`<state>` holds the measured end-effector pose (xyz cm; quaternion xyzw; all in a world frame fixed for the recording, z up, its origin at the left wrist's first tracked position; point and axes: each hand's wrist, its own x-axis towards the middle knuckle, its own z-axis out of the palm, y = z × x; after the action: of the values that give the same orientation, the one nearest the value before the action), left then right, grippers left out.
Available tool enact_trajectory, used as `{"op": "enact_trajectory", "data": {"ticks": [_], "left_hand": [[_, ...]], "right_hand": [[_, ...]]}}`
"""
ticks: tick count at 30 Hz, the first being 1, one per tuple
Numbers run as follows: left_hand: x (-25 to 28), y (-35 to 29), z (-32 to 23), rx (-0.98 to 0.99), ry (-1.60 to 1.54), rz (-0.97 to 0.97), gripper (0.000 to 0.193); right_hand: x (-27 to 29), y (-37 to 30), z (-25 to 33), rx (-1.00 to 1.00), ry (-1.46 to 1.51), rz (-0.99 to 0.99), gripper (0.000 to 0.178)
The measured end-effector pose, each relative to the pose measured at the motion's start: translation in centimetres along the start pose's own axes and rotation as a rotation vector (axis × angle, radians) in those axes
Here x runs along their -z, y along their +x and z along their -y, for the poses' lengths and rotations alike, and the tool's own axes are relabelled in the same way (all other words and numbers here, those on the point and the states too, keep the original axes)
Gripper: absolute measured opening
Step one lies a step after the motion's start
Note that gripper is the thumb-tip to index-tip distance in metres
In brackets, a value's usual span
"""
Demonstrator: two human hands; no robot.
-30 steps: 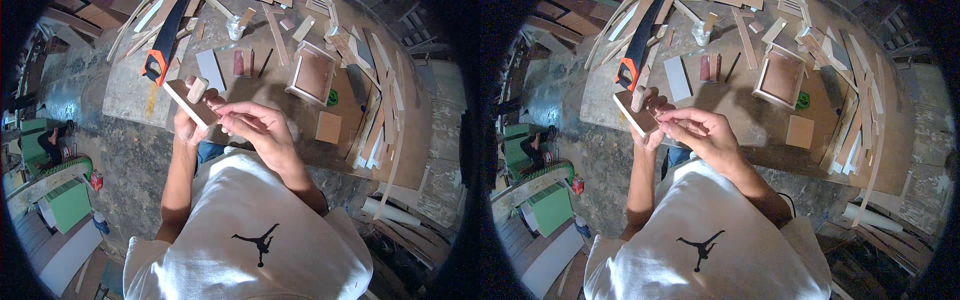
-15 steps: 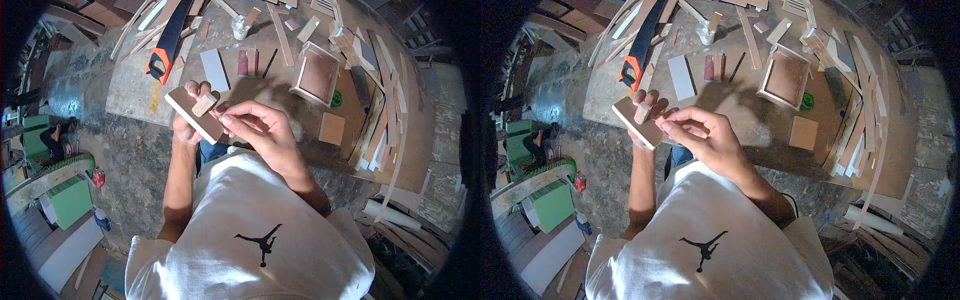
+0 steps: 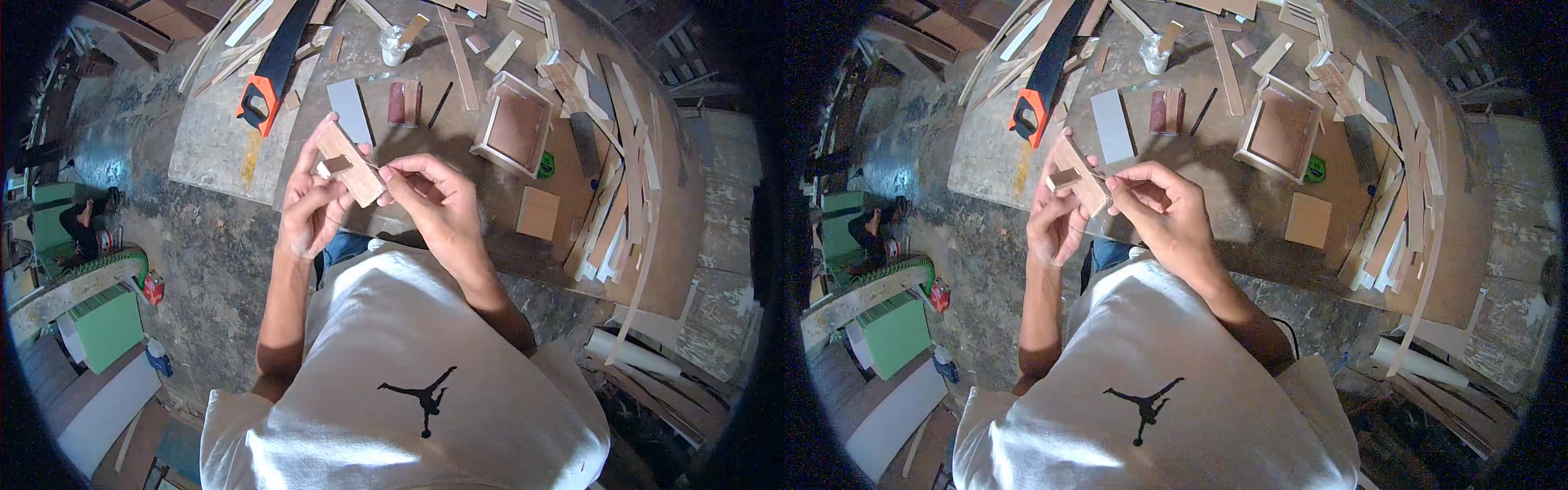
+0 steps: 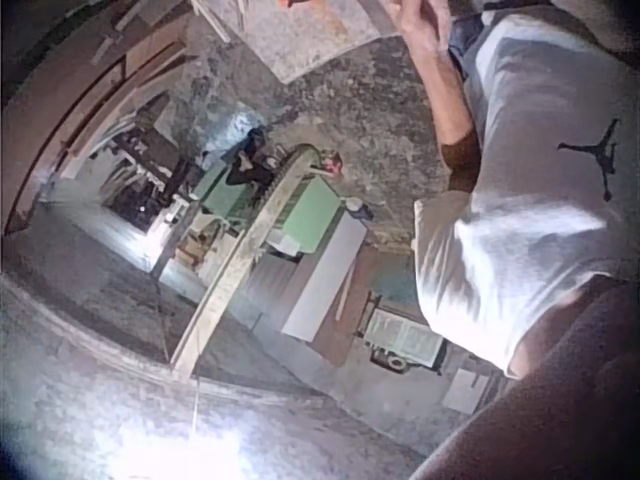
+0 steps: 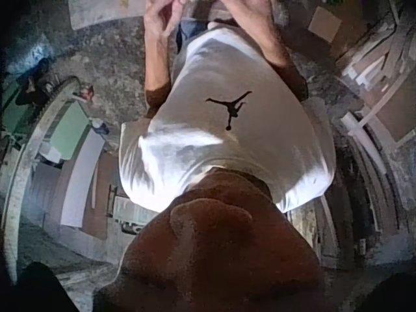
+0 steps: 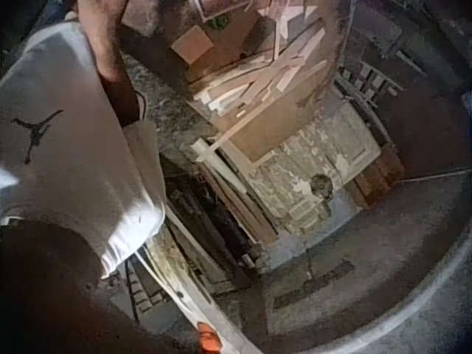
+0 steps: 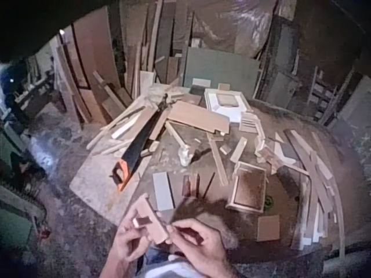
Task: The person sands small wooden pieces with sandpaper and applies glue using a brush. They join the glued pieces to other wooden components to form a frame-like structure, repeating the process to assemble multiple parts.
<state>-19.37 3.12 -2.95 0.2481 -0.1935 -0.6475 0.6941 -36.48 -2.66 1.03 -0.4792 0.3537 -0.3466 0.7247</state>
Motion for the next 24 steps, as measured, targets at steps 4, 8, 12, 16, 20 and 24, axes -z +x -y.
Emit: {"op": "enact_trajectory", "data": {"ticks": [4,8,12,16,20,24], "left_hand": [[-1.3,-0.8,0.1,-0.050,-0.043,0.028,0.082],[-2.0,-0.9,-0.2,-0.034,0.258,-0.140,0.083],[-1.8,-0.8,-0.6,0.007,0.480,-0.158,0.081],[-0.9,-1.3,-0.5,0.012,0.581,-0.131,0.081],[-2.1,-1.3,-0.6,0.012,0.566,-0.132,0.083],[-2.3,-1.1,-0.2,-0.025,0.572,-0.079,0.078]], "right_hand": [[-0.1,0.2,-0.6,0.018,-0.038,-0.022,0.015],[0.2,0.3,-1.7,0.039,-0.170,-0.051,0.013],[2.1,1.1,-0.4,0.112,-0.148,-0.108,0.014],[3.9,2.5,2.3,0.251,-0.189,-0.268,0.014],[4.6,2.6,1.6,0.435,-0.733,-0.180,0.014],[3.6,1.6,0.1,0.324,-0.593,-0.163,0.015]]}}
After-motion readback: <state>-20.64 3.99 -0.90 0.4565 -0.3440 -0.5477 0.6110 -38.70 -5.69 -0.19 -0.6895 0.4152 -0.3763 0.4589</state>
